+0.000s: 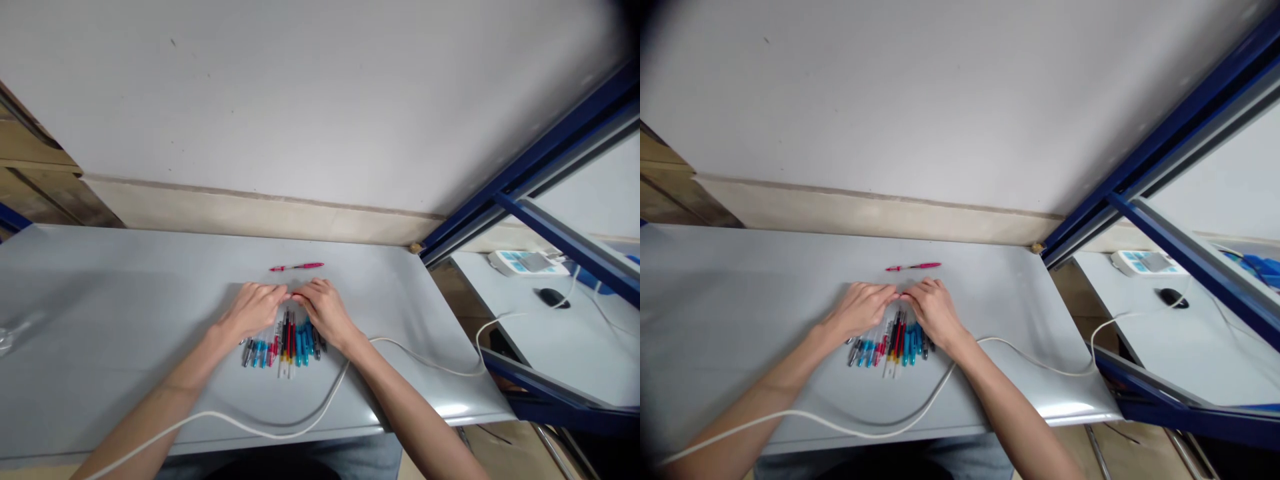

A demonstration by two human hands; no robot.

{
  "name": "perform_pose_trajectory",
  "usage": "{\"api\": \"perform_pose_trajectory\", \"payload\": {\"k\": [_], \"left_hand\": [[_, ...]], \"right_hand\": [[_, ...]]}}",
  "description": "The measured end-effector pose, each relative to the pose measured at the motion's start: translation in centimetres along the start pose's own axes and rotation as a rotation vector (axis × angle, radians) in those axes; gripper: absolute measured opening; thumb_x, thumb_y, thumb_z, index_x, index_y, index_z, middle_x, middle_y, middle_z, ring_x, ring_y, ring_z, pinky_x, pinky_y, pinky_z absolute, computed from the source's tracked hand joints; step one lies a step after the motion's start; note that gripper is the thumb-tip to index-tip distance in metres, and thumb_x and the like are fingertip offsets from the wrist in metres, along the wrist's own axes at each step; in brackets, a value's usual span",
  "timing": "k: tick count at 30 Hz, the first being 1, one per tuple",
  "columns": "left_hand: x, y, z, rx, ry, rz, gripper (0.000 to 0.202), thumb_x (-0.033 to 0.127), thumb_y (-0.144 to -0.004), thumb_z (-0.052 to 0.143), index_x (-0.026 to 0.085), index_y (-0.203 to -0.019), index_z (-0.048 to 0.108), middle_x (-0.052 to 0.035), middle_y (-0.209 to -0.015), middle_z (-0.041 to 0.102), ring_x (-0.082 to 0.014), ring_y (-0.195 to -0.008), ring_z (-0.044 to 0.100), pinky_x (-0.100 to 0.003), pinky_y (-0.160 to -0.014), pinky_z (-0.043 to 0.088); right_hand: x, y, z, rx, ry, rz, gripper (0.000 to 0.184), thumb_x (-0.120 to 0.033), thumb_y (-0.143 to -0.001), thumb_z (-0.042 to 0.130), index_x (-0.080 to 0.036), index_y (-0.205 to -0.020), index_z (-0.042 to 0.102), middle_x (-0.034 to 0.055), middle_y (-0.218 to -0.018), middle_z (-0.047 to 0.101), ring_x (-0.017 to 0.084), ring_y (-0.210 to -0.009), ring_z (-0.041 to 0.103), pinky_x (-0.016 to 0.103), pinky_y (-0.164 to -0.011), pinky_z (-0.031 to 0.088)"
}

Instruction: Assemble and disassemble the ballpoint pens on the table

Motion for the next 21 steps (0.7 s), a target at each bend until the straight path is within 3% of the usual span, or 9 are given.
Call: {"api": "perform_pose_trajectory", "payload": {"k": [2,5,7,10,15,21], "left_hand": [[0.0,0.0,0.0,-0.012,0.000,-0.005,0.029,0.020,-0.103,0.037,0.019,-0.088,0.061,-0.0065,-0.080,0.073,-0.0229,-0.071,0.068,-0.031,-0.059,0.034],[0.0,0.0,0.0,-0.030,0.005,-0.024,0.027,0.018,-0.101,0.038,0.018,-0.091,0.063,-0.0070,-0.081,0.074,-0.0234,-0.072,0.069,-0.031,-0.060,0.036],[0.0,0.0,0.0,-0.036,0.015,-0.027,0.027,0.017,-0.101,0.038,0.019,-0.091,0.063,-0.0065,-0.081,0.073,-0.0222,-0.072,0.069,-0.030,-0.060,0.035],[0.3,-0.2,-0.3,-0.029,0.019,-0.010,0.027,0.017,-0.101,0.036,0.020,-0.092,0.061,-0.0052,-0.081,0.073,-0.0209,-0.070,0.068,-0.030,-0.058,0.033],[0.7,-0.2,-0.3,-0.022,0.021,0.002,0.024,0.012,-0.098,0.038,0.022,-0.098,0.060,-0.0030,-0.080,0.072,-0.0201,-0.071,0.068,-0.030,-0.058,0.032],[0.5,-0.1,-0.1,0.059,0.011,0.039,0.021,0.006,-0.091,0.043,0.020,-0.087,0.058,-0.0037,-0.080,0.068,-0.0213,-0.076,0.065,-0.031,-0.064,0.038]], "right_hand": [[0.0,0.0,-0.1,0.014,0.022,0.008,0.017,-0.025,-0.103,0.052,-0.019,-0.100,0.068,0.0064,-0.091,0.068,0.024,-0.088,0.054,0.036,-0.081,0.041],[0.0,-0.1,-0.2,0.032,0.026,0.002,0.018,-0.029,-0.101,0.059,-0.019,-0.114,0.065,0.0083,-0.103,0.069,0.024,-0.094,0.054,0.036,-0.083,0.041],[0.0,-0.1,-0.1,0.012,0.022,-0.016,0.018,-0.031,-0.103,0.055,-0.020,-0.110,0.067,0.0069,-0.096,0.070,0.023,-0.090,0.054,0.037,-0.083,0.041],[0.1,-0.1,-0.2,0.064,0.033,-0.027,0.020,-0.024,-0.103,0.053,-0.020,-0.093,0.069,0.0049,-0.084,0.069,0.023,-0.085,0.051,0.036,-0.081,0.039],[0.2,0.1,-0.2,0.169,0.126,-0.028,0.020,-0.011,-0.099,0.053,-0.020,-0.090,0.067,0.0065,-0.089,0.066,0.025,-0.091,0.051,0.037,-0.081,0.039],[-0.8,-0.1,0.1,0.002,0.196,-0.066,0.020,-0.029,-0.105,0.049,-0.018,-0.100,0.065,0.0082,-0.090,0.067,0.024,-0.086,0.054,0.036,-0.080,0.041]]}}
Point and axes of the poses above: each hand's wrist, its own y-axis away from the middle knuckle, its own z-axis out of the palm, x = y × z, the point moved 5 cm from there along -y, towards the middle knuckle
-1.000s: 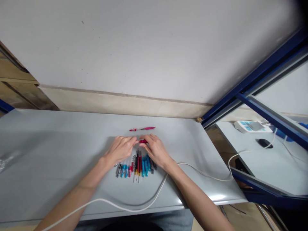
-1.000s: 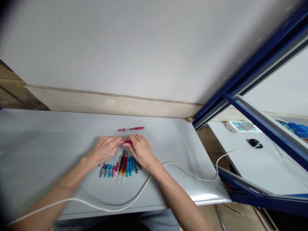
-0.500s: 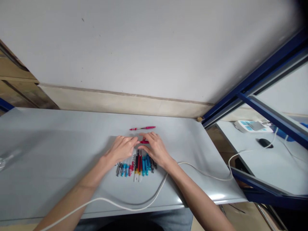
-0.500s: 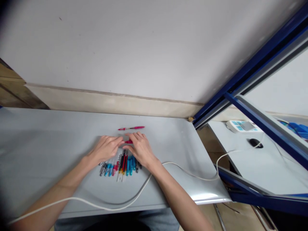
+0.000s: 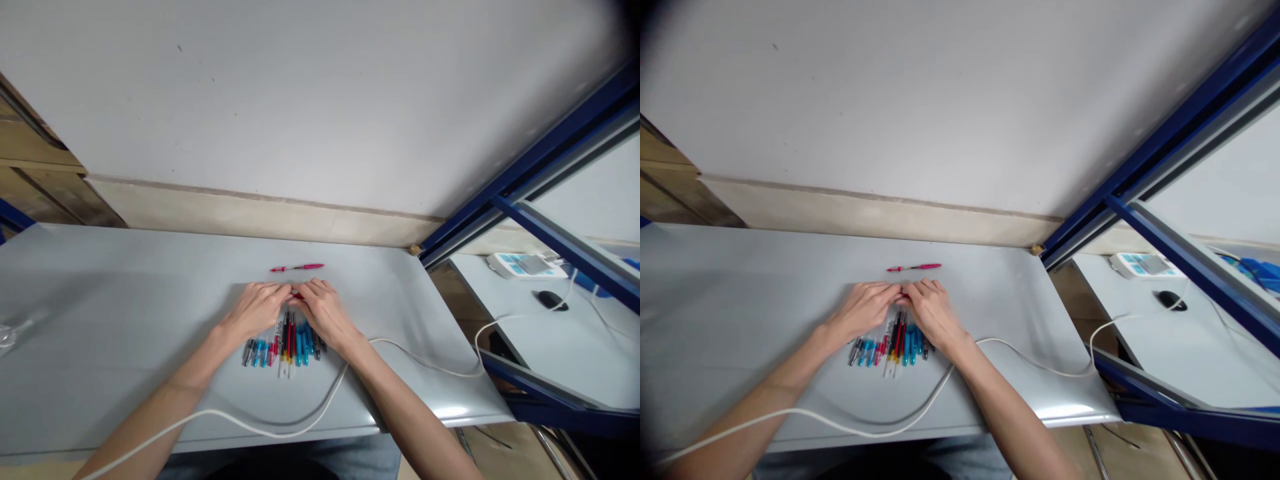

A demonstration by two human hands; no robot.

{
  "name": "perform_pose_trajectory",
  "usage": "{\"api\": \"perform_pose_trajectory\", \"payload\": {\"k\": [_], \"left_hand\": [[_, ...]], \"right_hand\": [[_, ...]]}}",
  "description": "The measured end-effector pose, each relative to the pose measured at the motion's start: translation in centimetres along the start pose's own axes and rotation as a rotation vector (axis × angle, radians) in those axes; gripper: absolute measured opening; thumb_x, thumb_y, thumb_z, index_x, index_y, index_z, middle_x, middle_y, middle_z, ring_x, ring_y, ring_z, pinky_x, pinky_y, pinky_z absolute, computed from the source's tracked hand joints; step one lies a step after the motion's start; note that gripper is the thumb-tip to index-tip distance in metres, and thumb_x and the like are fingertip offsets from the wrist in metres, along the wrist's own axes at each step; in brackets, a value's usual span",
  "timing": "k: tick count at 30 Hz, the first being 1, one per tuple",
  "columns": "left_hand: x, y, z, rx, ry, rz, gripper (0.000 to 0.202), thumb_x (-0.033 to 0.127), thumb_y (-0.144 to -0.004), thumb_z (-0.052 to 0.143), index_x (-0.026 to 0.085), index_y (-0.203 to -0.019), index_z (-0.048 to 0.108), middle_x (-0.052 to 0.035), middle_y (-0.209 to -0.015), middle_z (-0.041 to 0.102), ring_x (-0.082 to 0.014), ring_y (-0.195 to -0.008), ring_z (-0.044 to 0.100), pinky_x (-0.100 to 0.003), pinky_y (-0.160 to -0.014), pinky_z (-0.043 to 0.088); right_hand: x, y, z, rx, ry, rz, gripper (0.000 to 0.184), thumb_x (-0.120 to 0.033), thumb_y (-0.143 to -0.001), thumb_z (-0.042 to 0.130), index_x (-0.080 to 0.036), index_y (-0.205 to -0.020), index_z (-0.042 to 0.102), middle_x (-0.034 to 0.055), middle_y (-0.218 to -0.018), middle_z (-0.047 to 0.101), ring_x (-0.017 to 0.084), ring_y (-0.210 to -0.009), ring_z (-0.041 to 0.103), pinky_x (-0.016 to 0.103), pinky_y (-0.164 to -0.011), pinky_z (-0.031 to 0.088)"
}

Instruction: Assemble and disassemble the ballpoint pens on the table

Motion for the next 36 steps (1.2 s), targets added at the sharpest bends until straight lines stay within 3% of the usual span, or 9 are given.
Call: {"api": "perform_pose_trajectory", "payload": {"k": [5,9,14,22,25,28,32,36], "left_hand": [[0.3,-0.2,0.0,0.047,0.005,0.029,0.023,0.009,-0.097,0.040,0.020,-0.085,0.057,-0.0050,-0.081,0.067,-0.0218,-0.079,0.066,-0.032,-0.068,0.042],[0.3,-0.2,0.2,-0.012,0.056,-0.014,0.021,0.009,-0.096,0.040,0.020,-0.090,0.057,-0.0050,-0.080,0.069,-0.0221,-0.076,0.067,-0.032,-0.066,0.041],[0.3,0.0,0.0,-0.021,0.103,-0.042,0.022,0.019,-0.101,0.038,0.021,-0.090,0.056,-0.0039,-0.077,0.070,-0.0222,-0.071,0.067,-0.031,-0.062,0.035],[-0.8,0.3,-0.7,-0.008,0.144,-0.073,0.030,0.032,-0.107,0.035,0.024,-0.099,0.062,-0.0007,-0.078,0.071,-0.0193,-0.070,0.066,-0.030,-0.062,0.033],[-0.8,0.3,-0.8,0.022,0.154,-0.023,0.028,0.023,-0.105,0.036,0.023,-0.097,0.062,-0.0017,-0.086,0.071,-0.0188,-0.077,0.066,-0.030,-0.066,0.037],[-0.5,0.2,-0.6,0.041,0.136,0.008,0.027,0.011,-0.100,0.036,0.020,-0.094,0.060,-0.0040,-0.089,0.068,-0.0195,-0.081,0.064,-0.030,-0.069,0.040],[-0.6,0.0,-0.5,0.081,0.136,0.020,0.027,0.002,-0.093,0.038,0.019,-0.095,0.059,-0.0057,-0.094,0.067,-0.0204,-0.089,0.063,-0.031,-0.075,0.044],[-1.2,0.1,-0.4,0.103,0.151,0.015,0.029,-0.002,-0.089,0.040,0.020,-0.094,0.058,-0.0042,-0.095,0.067,-0.0194,-0.088,0.063,-0.031,-0.074,0.044]], "right_hand": [[0.4,0.0,-0.3,0.058,-0.040,0.007,0.022,-0.024,-0.104,0.050,-0.020,-0.092,0.069,0.0063,-0.080,0.068,0.024,-0.082,0.053,0.037,-0.080,0.042],[0.6,0.1,-0.3,0.112,-0.117,0.002,0.021,-0.017,-0.103,0.051,-0.020,-0.094,0.069,0.0060,-0.082,0.068,0.023,-0.085,0.051,0.035,-0.080,0.044],[0.2,0.4,-0.3,0.146,-0.058,-0.025,0.023,-0.016,-0.103,0.049,-0.021,-0.093,0.068,0.0065,-0.087,0.067,0.023,-0.088,0.049,0.037,-0.081,0.042],[0.3,0.7,-1.0,0.170,0.076,-0.028,0.028,-0.010,-0.103,0.042,-0.020,-0.110,0.067,0.0096,-0.092,0.060,0.025,-0.087,0.047,0.036,-0.078,0.043],[0.1,0.4,-1.0,0.131,0.092,-0.061,0.033,-0.005,-0.101,0.039,-0.020,-0.107,0.067,0.0105,-0.102,0.062,0.025,-0.093,0.048,0.037,-0.082,0.044],[-0.1,0.1,-0.8,0.062,0.098,-0.070,0.035,-0.001,-0.099,0.035,-0.017,-0.109,0.065,0.0105,-0.099,0.061,0.025,-0.091,0.049,0.036,-0.082,0.045],[0.2,0.1,-0.5,0.033,0.133,-0.061,0.021,-0.013,-0.103,0.045,-0.015,-0.104,0.066,0.0095,-0.091,0.061,0.025,-0.086,0.049,0.036,-0.078,0.045],[0.9,0.1,-0.8,0.067,0.144,-0.045,0.022,-0.018,-0.105,0.046,-0.016,-0.094,0.066,0.0082,-0.086,0.062,0.023,-0.083,0.051,0.034,-0.075,0.045]]}}
Point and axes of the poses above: each hand's wrist, its own y-axis away from the middle knuckle, its own z-axis out of the palm, x = y × z, the point moved 5 cm from there along -y, towards the middle knuckle
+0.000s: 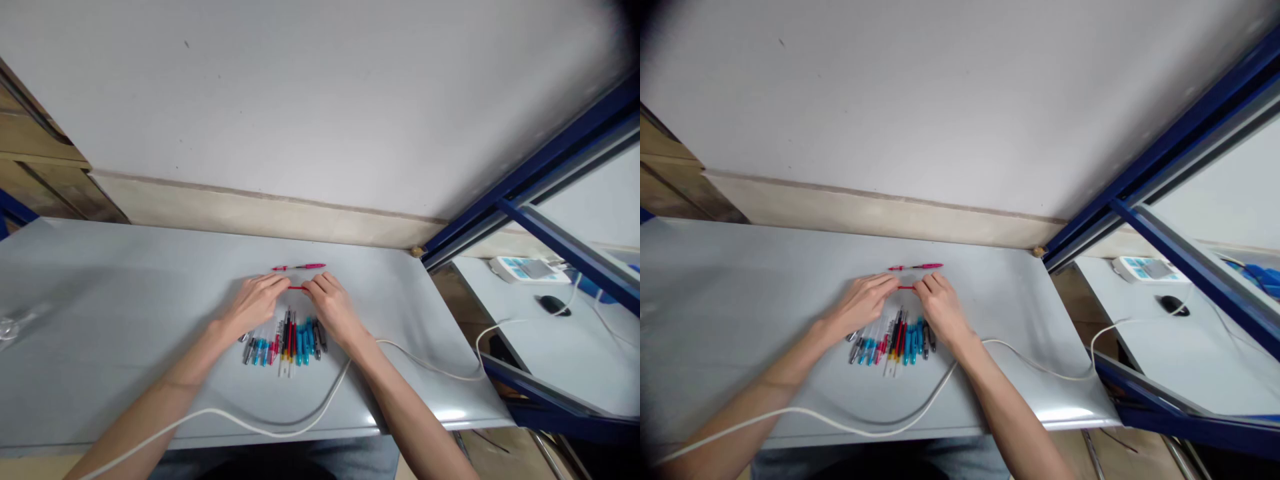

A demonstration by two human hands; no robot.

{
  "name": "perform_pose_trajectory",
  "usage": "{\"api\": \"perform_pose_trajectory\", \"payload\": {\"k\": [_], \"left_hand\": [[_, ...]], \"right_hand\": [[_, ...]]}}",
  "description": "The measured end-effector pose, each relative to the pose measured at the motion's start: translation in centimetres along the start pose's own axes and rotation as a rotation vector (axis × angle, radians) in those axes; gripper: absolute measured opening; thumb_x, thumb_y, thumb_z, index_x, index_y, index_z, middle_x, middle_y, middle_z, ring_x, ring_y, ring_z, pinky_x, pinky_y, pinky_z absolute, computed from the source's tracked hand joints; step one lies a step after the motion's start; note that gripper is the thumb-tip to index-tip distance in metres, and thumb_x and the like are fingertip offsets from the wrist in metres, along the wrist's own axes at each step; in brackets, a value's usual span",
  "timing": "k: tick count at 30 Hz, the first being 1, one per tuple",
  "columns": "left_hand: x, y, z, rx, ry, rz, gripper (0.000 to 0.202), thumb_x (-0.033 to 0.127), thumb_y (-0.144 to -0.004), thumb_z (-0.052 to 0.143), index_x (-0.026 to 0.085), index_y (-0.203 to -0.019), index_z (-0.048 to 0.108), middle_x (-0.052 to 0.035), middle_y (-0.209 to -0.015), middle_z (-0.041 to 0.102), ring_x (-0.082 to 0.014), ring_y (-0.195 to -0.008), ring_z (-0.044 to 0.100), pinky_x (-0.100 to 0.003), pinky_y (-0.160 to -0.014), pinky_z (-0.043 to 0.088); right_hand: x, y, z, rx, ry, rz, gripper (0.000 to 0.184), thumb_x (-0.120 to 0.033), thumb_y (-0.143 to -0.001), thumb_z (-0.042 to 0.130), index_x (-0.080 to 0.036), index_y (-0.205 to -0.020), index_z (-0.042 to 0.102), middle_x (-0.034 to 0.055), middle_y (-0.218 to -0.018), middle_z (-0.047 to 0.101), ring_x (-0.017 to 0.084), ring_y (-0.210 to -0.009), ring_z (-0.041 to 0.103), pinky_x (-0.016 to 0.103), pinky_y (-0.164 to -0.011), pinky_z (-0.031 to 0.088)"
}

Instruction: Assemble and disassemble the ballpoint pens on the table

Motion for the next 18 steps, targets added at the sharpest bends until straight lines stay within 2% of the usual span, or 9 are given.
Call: {"api": "perform_pose_trajectory", "payload": {"k": [4,11,18], "left_hand": [[-0.5,0.0,-0.2,0.027,0.000,-0.012,0.033,-0.005,-0.085,0.041,0.020,-0.096,0.060,-0.0044,-0.099,0.068,-0.0199,-0.090,0.064,-0.031,-0.077,0.046],[-1.0,0.1,-0.6,0.056,-0.016,-0.017,0.039,-0.008,-0.080,0.039,0.019,-0.096,0.062,-0.0046,-0.098,0.069,-0.0209,-0.091,0.064,-0.031,-0.079,0.046],[-1.7,0.2,-1.3,0.089,-0.007,-0.046,0.039,-0.009,-0.075,0.039,0.018,-0.090,0.062,-0.0046,-0.090,0.066,-0.0198,-0.085,0.061,-0.030,-0.073,0.042]], "right_hand": [[0.7,0.1,-0.4,0.059,-0.053,0.015,0.022,-0.022,-0.105,0.047,-0.016,-0.095,0.066,0.0077,-0.084,0.062,0.023,-0.082,0.051,0.034,-0.075,0.046],[1.5,0.4,-0.7,0.078,-0.097,0.009,0.025,-0.023,-0.106,0.046,-0.017,-0.092,0.066,0.0075,-0.082,0.062,0.022,-0.081,0.049,0.034,-0.074,0.045],[2.0,0.4,-1.8,0.121,-0.146,0.070,0.025,-0.024,-0.106,0.043,-0.017,-0.092,0.063,0.0067,-0.084,0.061,0.020,-0.081,0.050,0.031,-0.076,0.041]]}}
Point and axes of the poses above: each hand's wrist, its own y-axis away from the middle knuckle, its own z-axis out of the palm, x = y × z, the point moved 5 cm from there along -y, towards the middle knuckle
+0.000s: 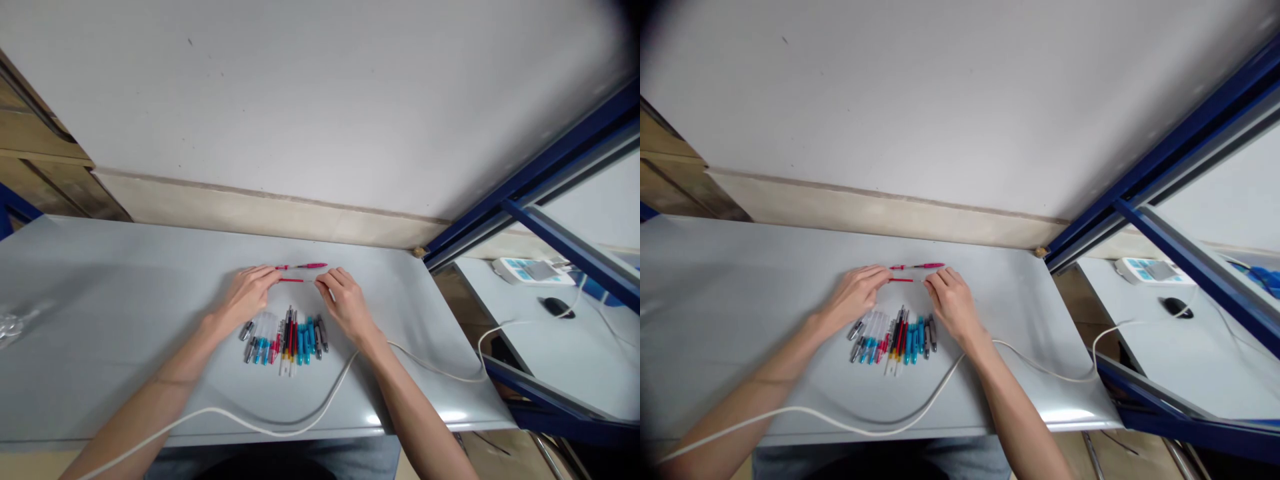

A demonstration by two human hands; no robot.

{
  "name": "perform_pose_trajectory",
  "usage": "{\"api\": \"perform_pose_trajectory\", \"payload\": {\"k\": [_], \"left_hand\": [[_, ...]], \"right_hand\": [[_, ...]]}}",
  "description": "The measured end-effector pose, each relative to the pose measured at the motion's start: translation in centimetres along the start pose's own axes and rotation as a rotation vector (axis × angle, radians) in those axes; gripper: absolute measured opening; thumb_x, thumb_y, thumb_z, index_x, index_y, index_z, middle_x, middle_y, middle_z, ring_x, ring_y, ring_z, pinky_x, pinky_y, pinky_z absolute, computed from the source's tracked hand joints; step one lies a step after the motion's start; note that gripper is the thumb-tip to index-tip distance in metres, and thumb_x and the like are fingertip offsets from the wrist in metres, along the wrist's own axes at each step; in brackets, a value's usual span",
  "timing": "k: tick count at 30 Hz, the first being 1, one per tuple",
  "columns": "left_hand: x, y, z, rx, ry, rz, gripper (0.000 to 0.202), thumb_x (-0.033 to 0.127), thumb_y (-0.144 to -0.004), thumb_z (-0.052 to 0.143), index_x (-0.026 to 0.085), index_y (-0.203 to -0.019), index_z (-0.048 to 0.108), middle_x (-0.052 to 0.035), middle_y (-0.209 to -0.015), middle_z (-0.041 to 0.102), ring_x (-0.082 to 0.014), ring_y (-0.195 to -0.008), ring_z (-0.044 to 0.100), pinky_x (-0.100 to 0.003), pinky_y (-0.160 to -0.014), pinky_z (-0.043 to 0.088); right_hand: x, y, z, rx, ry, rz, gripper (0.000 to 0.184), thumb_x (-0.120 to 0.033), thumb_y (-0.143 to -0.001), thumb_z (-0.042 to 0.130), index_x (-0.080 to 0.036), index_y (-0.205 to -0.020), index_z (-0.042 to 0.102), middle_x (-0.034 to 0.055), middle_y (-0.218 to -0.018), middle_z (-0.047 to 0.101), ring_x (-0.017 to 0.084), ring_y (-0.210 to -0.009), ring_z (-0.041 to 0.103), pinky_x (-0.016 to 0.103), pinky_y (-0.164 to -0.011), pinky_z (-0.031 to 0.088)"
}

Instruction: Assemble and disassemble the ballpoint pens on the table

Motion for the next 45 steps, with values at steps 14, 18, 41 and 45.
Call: {"api": "perform_pose_trajectory", "payload": {"k": [14,18,41,45], "left_hand": [[-0.5,0.1,0.1,0.026,0.017,-0.020,0.040,-0.006,-0.076,0.039,0.019,-0.097,0.063,-0.0049,-0.095,0.069,-0.0212,-0.091,0.062,-0.031,-0.078,0.044],[-0.6,0.1,0.1,-0.001,0.008,-0.040,0.040,-0.005,-0.074,0.040,0.019,-0.095,0.063,-0.0044,-0.092,0.068,-0.0207,-0.088,0.061,-0.031,-0.075,0.043],[-0.5,-0.1,0.1,-0.022,0.007,-0.081,0.037,-0.007,-0.078,0.042,0.020,-0.092,0.064,-0.0035,-0.092,0.070,-0.0202,-0.086,0.064,-0.029,-0.073,0.043],[-0.6,-0.1,0.2,-0.024,0.010,-0.075,0.036,-0.007,-0.078,0.043,0.020,-0.092,0.064,-0.0039,-0.092,0.070,-0.0203,-0.087,0.064,-0.029,-0.073,0.043]], "right_hand": [[-0.2,0.9,1.3,0.001,-0.142,0.225,0.046,-0.044,-0.106,0.043,-0.021,-0.066,0.042,-0.0063,-0.055,0.027,0.011,-0.050,0.019,0.025,-0.052,0.021],[-0.8,0.9,1.9,-0.099,-0.155,0.191,0.051,-0.049,-0.104,0.046,-0.021,-0.062,0.039,-0.0059,-0.053,0.027,0.012,-0.049,0.021,0.026,-0.053,0.020],[-3.8,1.3,3.8,-0.228,-0.378,0.016,0.017,-0.016,-0.100,0.056,-0.020,-0.086,0.066,0.0029,-0.080,0.065,0.018,-0.077,0.057,0.026,-0.071,0.042],[-3.8,1.4,4.4,-0.276,-0.349,0.015,0.023,-0.005,-0.096,0.051,-0.018,-0.087,0.068,0.0036,-0.080,0.065,0.017,-0.073,0.056,0.026,-0.069,0.042]]}}
Point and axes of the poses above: each hand's wrist, its own y-axis away from the middle knuckle, its own z-axis out of the palm, x = y × z, the point moved 5 cm from there along -y, towards the middle knuckle
